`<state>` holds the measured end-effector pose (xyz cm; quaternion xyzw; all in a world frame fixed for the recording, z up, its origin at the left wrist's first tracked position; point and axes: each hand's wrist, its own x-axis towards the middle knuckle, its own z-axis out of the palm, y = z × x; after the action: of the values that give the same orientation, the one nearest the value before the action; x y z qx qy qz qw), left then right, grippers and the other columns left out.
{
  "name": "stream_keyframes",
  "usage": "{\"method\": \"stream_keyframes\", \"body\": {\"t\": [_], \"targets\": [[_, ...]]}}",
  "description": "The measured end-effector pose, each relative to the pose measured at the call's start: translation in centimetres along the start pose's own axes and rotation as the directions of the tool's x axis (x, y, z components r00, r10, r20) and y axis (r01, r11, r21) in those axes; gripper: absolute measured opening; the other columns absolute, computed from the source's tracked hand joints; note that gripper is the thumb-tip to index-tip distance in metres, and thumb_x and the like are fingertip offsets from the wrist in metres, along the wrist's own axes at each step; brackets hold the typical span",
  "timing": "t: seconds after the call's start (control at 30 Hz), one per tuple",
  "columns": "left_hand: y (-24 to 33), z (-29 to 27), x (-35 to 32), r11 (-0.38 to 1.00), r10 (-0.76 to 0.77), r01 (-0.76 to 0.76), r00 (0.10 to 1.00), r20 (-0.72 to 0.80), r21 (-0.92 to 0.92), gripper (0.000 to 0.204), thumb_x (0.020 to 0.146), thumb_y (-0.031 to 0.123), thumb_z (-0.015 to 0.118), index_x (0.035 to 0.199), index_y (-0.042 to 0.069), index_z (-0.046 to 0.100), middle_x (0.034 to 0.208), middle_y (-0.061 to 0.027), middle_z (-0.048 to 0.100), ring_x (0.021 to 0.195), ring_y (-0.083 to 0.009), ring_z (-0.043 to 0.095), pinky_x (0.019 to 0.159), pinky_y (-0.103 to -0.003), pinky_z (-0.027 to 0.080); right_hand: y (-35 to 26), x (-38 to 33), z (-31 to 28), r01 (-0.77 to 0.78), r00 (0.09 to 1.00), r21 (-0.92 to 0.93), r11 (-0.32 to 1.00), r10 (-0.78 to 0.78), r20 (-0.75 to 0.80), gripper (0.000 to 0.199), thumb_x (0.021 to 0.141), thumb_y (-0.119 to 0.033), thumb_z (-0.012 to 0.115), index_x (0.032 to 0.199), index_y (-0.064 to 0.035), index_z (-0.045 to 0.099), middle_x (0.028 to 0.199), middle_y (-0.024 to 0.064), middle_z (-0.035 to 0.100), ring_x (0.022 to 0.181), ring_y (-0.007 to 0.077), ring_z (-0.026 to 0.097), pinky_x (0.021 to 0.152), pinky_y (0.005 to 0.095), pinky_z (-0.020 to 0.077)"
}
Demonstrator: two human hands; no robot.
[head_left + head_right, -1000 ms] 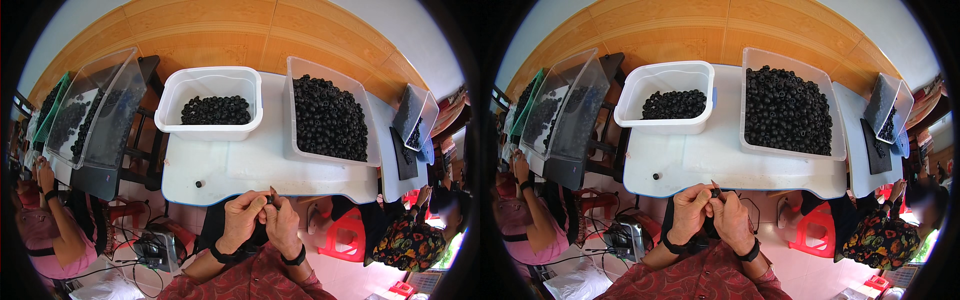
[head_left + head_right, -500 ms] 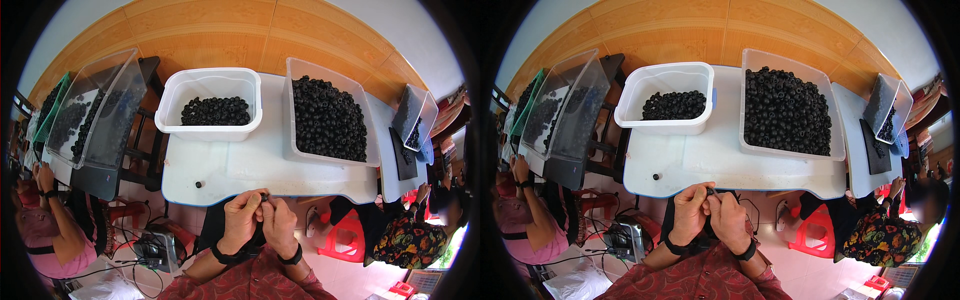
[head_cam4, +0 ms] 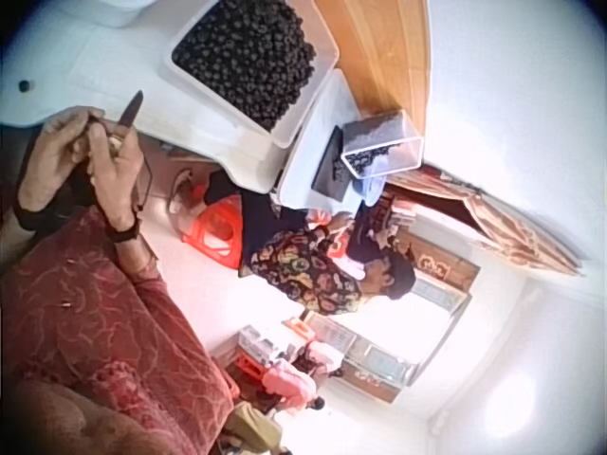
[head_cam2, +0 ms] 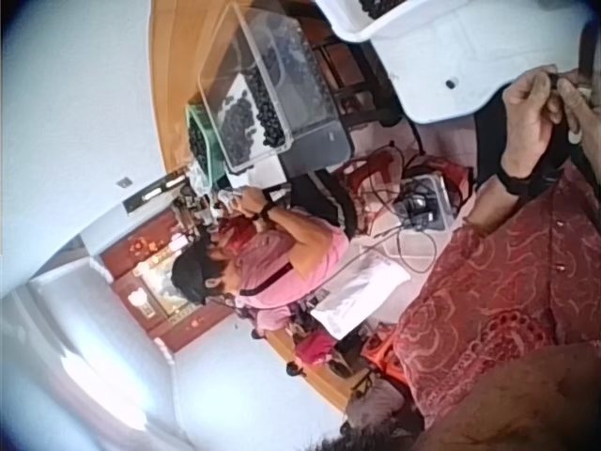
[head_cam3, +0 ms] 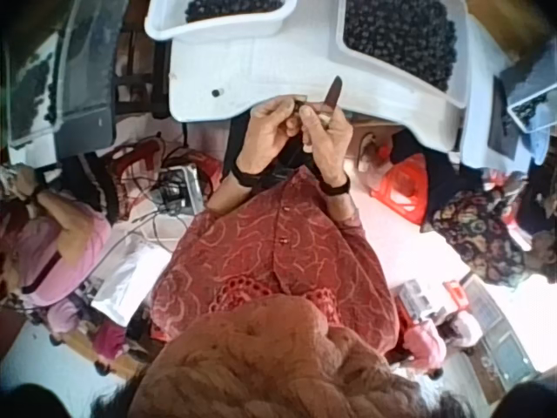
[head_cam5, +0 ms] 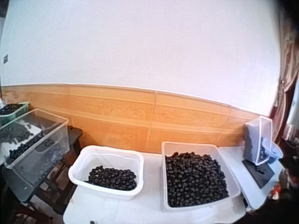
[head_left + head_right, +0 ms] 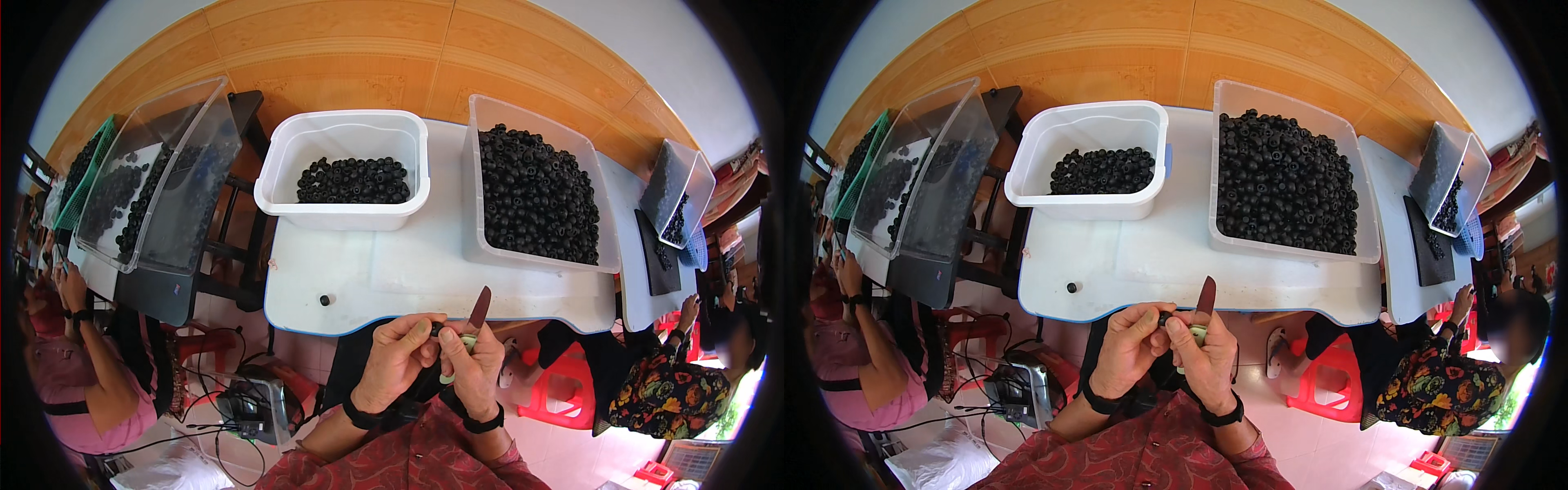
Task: Manually trimming flash or excess material from small black rubber components using a hand knife.
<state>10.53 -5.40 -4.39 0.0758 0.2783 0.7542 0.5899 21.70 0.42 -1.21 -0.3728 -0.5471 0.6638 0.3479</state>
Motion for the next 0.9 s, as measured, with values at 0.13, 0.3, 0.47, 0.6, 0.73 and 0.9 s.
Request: {"method": "stream_keyframes", "body": {"t": [0.13,0.3,0.47,0.6,0.73,0.9], "targets": [[0.13,-0.21,0.05,0.998,-0.032,0.032,0.999,0.003,-0.054,0.027,0.095,0.019,0.058,0.111,-0.002,0.064,0.069,0.0003,0.055,0.061,-0.0069,0.049,0.055,-0.022,0.040,0.07,0.09,-0.17,-0.041,0.999,0.027,0.999,0.040,0.032,0.014,0.092,-0.011,0.062,0.098,0.0009,0.058,0.065,0.0007,0.056,0.051,0.0039,0.048,0.045,0.0182,0.0374],[0.20,0.12,0.09,0.997,-0.035,0.035,0.999,-0.002,-0.074,0.026,0.095,0.019,0.057,0.111,-0.002,0.064,0.070,0.0000,0.056,0.061,-0.0071,0.049,0.055,-0.021,0.040,0.22,0.09,-0.15,-0.038,0.999,0.086,0.996,0.035,0.036,0.012,0.093,-0.010,0.061,0.098,0.0006,0.058,0.066,0.0000,0.056,0.051,0.0036,0.048,0.045,0.0180,0.0372],[0.21,0.28,0.02,0.998,-0.019,0.020,1.000,0.006,-0.057,0.025,0.095,0.018,0.057,0.110,-0.001,0.064,0.070,-0.0005,0.057,0.060,-0.0073,0.049,0.054,-0.021,0.040,0.49,0.07,0.09,-0.028,0.999,0.132,0.991,0.025,0.024,0.011,0.092,-0.009,0.060,0.097,-0.0002,0.057,0.067,-0.0006,0.056,0.051,0.0032,0.048,0.046,0.0178,0.0374],[0.16,0.01,0.04,0.998,-0.010,0.012,0.999,0.034,-0.059,0.025,0.095,0.018,0.057,0.110,0.000,0.064,0.070,-0.0007,0.057,0.060,-0.0074,0.049,0.054,-0.021,0.040,0.13,0.04,0.09,-0.052,0.998,0.096,0.994,0.049,0.038,0.010,0.092,-0.008,0.060,0.098,-0.0003,0.056,0.067,-0.0005,0.056,0.051,0.0030,0.047,0.046,0.0176,0.0373],[0.18,0.08,0.01,0.999,-0.010,0.010,1.000,0.014,-0.044,0.025,0.096,0.019,0.057,0.110,-0.001,0.064,0.070,-0.0007,0.057,0.060,-0.0074,0.049,0.054,-0.021,0.041,0.29,-0.02,-0.11,-0.065,0.997,0.111,0.992,0.059,0.053,0.010,0.093,-0.008,0.059,0.099,-0.0003,0.056,0.068,0.0001,0.057,0.051,0.0030,0.047,0.046,0.0175,0.0373],[0.25,0.04,-0.10,0.999,-0.008,0.008,1.000,0.013,-0.049,0.026,0.096,0.019,0.056,0.110,-0.001,0.064,0.072,-0.0006,0.057,0.061,-0.0073,0.050,0.056,-0.022,0.042,0.22,-0.28,0.11,-0.043,0.998,0.066,0.997,0.041,0.042,0.013,0.093,-0.009,0.059,0.100,0.0002,0.054,0.069,0.0006,0.058,0.052,0.0031,0.048,0.046,0.0176,0.0380]]}}
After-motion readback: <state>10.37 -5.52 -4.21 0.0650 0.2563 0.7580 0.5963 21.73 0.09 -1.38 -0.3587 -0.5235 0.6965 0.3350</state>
